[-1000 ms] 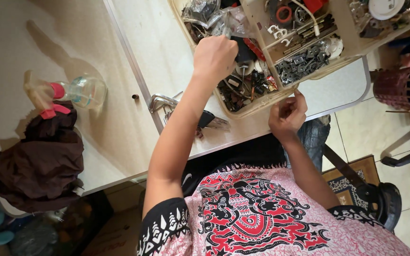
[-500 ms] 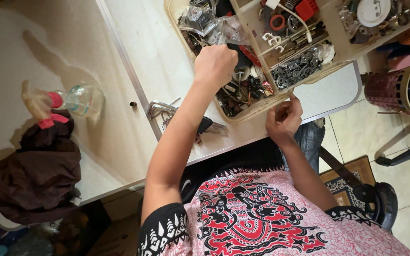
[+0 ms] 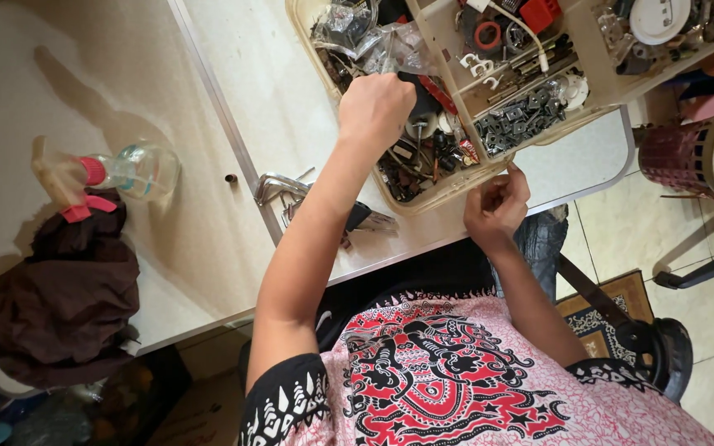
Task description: The person picks up a small green electronic component and uses a thin metal tool to adjust internal parts before using a hex key to tighten screws.
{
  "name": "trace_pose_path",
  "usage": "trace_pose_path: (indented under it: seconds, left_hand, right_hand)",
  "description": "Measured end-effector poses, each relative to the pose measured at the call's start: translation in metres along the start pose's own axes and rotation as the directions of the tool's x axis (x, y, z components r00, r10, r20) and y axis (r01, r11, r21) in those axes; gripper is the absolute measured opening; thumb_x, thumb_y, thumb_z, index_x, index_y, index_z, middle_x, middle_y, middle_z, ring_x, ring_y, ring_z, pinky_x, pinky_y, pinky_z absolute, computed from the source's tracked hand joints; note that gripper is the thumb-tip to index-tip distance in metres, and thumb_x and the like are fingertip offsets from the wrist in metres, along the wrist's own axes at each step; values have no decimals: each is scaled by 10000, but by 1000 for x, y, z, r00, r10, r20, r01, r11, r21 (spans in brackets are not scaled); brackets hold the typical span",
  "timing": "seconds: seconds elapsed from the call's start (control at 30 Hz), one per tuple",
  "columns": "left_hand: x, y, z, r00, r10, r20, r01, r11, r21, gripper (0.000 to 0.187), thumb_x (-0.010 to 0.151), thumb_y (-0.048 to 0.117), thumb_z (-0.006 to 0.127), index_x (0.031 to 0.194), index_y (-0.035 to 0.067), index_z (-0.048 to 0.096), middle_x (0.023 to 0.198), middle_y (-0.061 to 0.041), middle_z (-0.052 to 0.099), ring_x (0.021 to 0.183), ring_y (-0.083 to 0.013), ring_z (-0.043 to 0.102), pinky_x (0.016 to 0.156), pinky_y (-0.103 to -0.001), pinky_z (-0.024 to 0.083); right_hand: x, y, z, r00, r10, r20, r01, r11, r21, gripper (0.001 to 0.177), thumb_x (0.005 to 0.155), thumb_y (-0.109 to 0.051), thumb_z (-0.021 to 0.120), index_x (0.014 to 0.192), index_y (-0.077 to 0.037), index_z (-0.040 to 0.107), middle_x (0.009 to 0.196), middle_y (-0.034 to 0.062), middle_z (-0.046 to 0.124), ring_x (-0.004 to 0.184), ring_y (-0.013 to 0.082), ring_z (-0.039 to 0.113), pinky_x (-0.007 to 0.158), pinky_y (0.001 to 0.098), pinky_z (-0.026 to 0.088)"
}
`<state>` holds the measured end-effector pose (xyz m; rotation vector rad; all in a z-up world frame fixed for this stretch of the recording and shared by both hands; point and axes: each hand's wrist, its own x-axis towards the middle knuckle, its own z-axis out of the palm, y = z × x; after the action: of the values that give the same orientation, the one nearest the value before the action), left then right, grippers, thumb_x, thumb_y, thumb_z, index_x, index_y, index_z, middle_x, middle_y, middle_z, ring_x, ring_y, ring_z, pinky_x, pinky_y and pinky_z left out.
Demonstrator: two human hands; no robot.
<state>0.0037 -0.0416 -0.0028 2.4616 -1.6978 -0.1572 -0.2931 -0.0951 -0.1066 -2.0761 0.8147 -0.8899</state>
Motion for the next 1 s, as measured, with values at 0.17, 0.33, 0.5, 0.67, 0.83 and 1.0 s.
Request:
trace_pose_path:
  seconds: [0.17, 0.33, 0.5, 0.67, 0.83, 1.0]
  left_hand:
    - [1, 2, 4, 999, 31, 21, -33, 996, 82, 111, 699, 46, 717, 654, 146, 735, 685, -85, 718, 696, -273, 735, 596, -375, 580]
    - [2, 0, 10, 998, 68, -11, -66, 991, 121, 125, 710, 51, 720, 651, 160, 735, 679, -67, 723, 700, -257, 737, 586, -363, 575]
    - [0, 2, 8, 997, 67, -48, -60, 989, 139, 129, 701, 43, 717, 658, 164, 733, 670, -63, 718, 693, -251, 737, 574, -366, 569]
    - [-3, 3, -2, 1000, 9, -4, -8, 997, 75, 110, 698, 53, 710, 650, 148, 737, 673, -87, 714, 671, -267, 730, 588, -375, 569]
    - [-3, 7, -5, 1000, 24, 1, -24, 992, 124, 124, 719, 66, 706, 652, 161, 748, 680, -93, 723, 679, -265, 739, 582, -371, 572]
    - [-1, 10, -4, 998, 57, 9, -57, 986, 158, 142, 758, 88, 698, 668, 174, 767, 692, -84, 733, 691, -255, 750, 573, -372, 574]
  right_hand:
    - [2, -3, -1, 1000, -19, 1, 19, 1000, -18, 680, 973, 33, 698, 1527, -41, 309, 972, 60, 538, 725, 94, 501, 640, 236, 424]
    - [1, -1, 0, 1000, -21, 6, 21, 1000, -7, 690, 980, 33, 690, 1541, -41, 296, 1005, 75, 543, 739, 99, 506, 644, 236, 425]
    - [0, 0, 0, 1000, -21, -3, 21, 999, 31, 673, 1010, 18, 712, 1541, -24, 301, 1001, 61, 548, 751, 94, 514, 662, 239, 436]
    - [1, -3, -4, 995, 98, 22, -98, 995, -5, 625, 966, -1, 718, 1492, 10, 380, 957, 55, 547, 731, 89, 524, 645, 238, 446]
    - [5, -10, -3, 999, 49, -8, -49, 999, 4, 586, 975, -28, 720, 1468, 12, 408, 891, 32, 561, 694, 87, 527, 632, 242, 447]
    - [9, -16, -7, 992, 124, 14, -124, 992, 0, 518, 948, -87, 715, 1404, 23, 496, 863, 31, 586, 690, 102, 545, 631, 256, 467]
